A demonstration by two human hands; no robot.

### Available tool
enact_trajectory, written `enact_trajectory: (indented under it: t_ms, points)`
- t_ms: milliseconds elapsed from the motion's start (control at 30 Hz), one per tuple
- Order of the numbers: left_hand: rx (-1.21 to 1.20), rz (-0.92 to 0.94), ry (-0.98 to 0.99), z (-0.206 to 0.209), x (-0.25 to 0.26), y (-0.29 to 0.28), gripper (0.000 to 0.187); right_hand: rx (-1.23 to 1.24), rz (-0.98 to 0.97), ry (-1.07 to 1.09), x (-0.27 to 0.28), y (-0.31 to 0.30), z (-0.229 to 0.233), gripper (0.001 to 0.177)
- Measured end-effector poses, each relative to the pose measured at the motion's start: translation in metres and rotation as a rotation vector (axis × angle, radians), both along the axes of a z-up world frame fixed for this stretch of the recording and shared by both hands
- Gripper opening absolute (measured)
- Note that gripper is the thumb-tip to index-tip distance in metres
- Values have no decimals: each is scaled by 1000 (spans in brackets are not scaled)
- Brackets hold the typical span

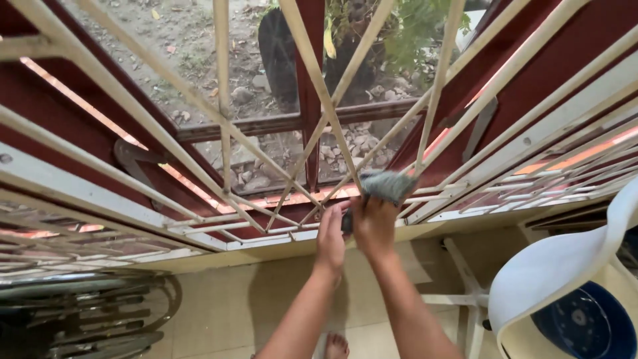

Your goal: The person prepares a wet cloth by wringing it in a blue bowl, then carries the bowl to a sink to rinse the cloth. They proceed to wipe the metal bars and frame of a window with the damp cloth, moving systematically along the lower and middle sections of the window.

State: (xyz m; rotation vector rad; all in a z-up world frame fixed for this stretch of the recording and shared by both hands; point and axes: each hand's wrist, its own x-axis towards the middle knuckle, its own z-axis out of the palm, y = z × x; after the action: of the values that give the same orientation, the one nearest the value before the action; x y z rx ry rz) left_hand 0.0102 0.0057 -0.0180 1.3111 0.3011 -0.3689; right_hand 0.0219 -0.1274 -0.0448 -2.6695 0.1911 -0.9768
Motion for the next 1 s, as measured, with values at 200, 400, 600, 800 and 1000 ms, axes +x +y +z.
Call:
enact_trajectory:
  t_ms: [200,400,600,800,1000]
  points:
    - [-48,20,29,-3,-6,4,68,693,167,54,-12,30,-19,84]
    - [-163,29,100,-14,-3,-14,63,1408,187,-42,44,-34,-31,67]
    - [-86,17,158,-55,7,-22,90,1875,-83,-69,29,-25,-98,22]
    - [-107,252,131,-35,13,9,54,1047,-210,222,-52,20,23,64]
    - [-255,381,244,7,8,35,46,1057,179,-195,-40,37,87,38]
